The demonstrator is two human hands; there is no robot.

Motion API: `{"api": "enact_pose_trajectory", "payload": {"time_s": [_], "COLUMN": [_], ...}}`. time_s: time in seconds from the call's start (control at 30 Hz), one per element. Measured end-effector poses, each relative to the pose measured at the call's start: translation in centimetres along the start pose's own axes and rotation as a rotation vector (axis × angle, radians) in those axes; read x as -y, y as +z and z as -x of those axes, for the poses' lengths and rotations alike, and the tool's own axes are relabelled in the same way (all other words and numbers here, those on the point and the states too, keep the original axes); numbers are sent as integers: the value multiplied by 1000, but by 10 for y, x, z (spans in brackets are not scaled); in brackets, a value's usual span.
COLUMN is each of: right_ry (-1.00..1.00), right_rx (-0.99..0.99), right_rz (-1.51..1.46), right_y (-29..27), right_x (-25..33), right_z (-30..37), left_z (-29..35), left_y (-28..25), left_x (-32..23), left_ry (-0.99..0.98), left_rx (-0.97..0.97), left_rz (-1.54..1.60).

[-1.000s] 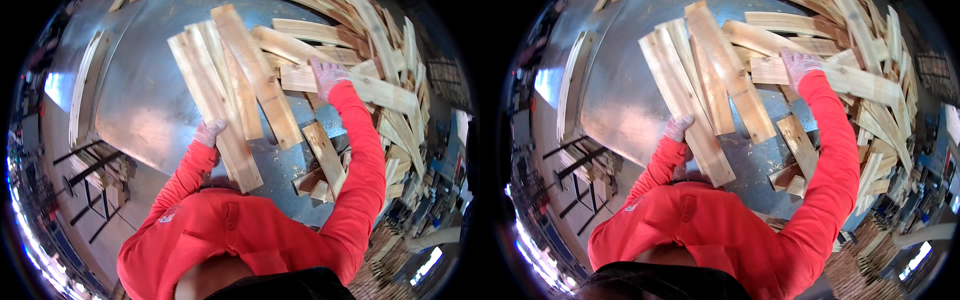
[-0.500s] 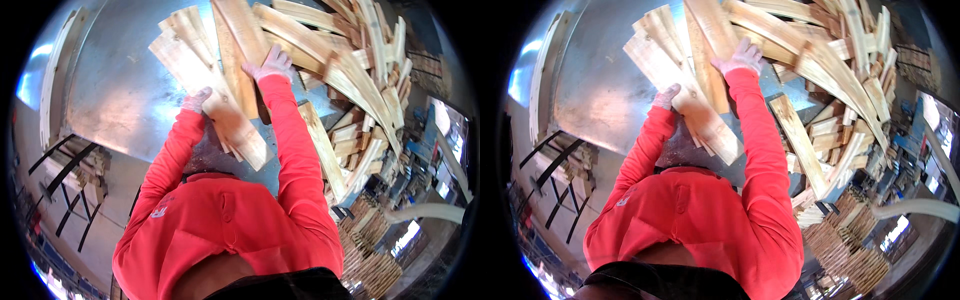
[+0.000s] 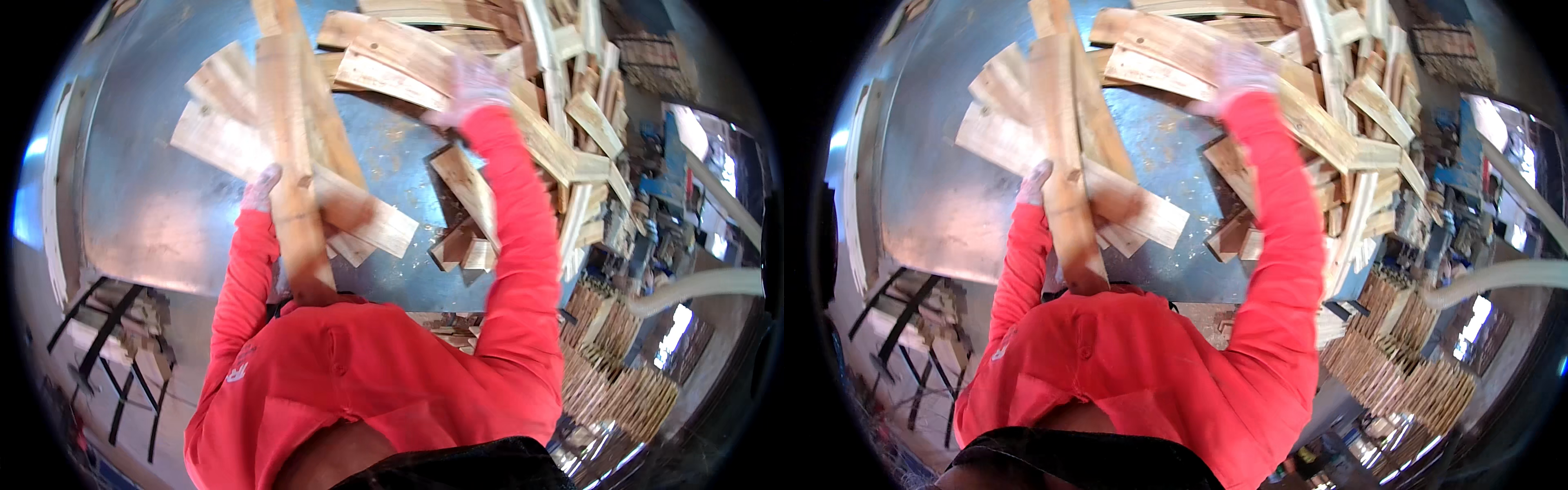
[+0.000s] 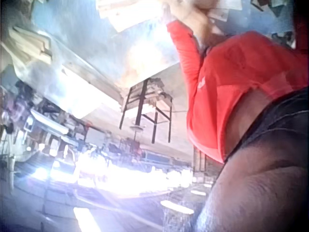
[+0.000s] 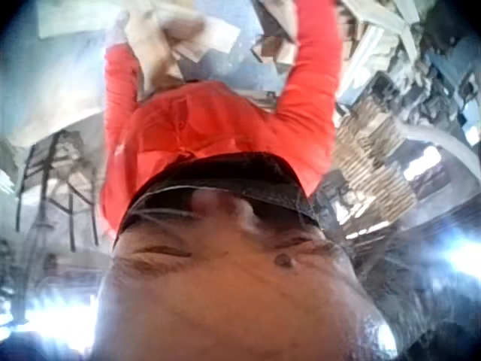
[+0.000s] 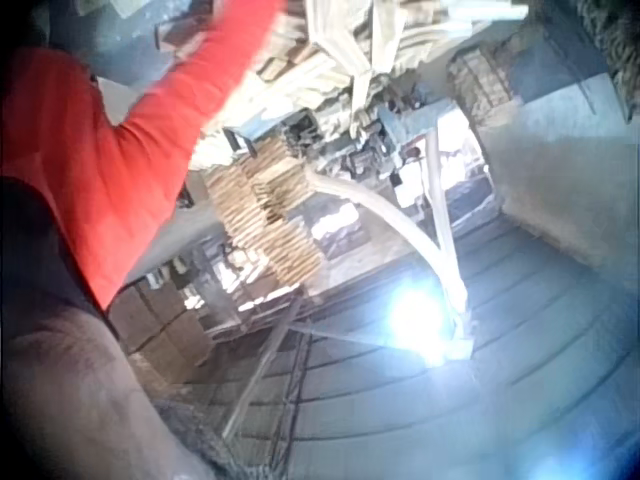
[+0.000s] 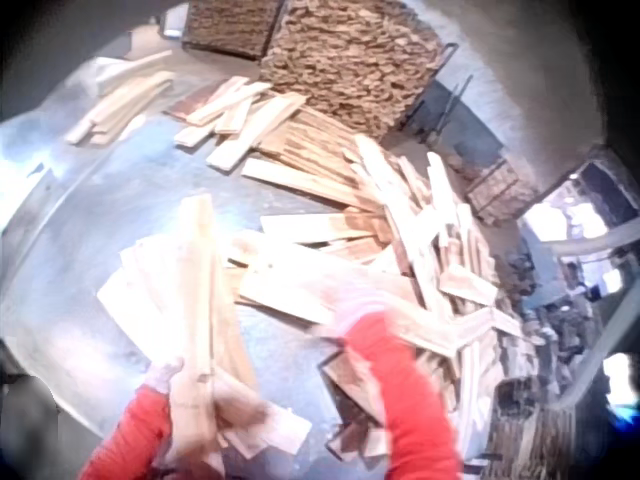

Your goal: The person sorts wooden planks on a metal table, picking up pieces from a pile, inspecting them, and stacking them into a neat pile. The person handles the wood by hand, moving pieces from a disorganized area to a structured stack.

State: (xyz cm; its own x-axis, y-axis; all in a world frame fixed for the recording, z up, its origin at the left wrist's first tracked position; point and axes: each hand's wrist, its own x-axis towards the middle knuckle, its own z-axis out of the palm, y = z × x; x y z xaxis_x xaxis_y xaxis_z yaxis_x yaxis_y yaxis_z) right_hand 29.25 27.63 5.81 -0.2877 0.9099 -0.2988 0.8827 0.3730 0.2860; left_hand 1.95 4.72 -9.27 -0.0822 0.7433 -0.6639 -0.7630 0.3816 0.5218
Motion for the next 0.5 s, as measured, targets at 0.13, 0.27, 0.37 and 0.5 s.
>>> {"api": "enact_pose_trajectory", "payload": {"time_s": [0.13, 0.27, 0.37, 0.5], "right_ry": [-81, -173, -395, -541], "right_rx": [214, 318, 684, 1030], "right_rz": [70, -541, -1694, -2290], "right_y": [22, 26, 52, 41], "right_x": [-4, -1, -9, 72], "right_z": [26, 19, 22, 7], "left_z": [-3, -17, 11, 30], "left_y": [4, -27, -25, -56], "left_x": [2, 6, -50, -158], "left_ry": [107, 230, 151, 126], "left_rx": [-93, -173, -205, -304], "left_rz": [-22, -159, -218, -602]}}
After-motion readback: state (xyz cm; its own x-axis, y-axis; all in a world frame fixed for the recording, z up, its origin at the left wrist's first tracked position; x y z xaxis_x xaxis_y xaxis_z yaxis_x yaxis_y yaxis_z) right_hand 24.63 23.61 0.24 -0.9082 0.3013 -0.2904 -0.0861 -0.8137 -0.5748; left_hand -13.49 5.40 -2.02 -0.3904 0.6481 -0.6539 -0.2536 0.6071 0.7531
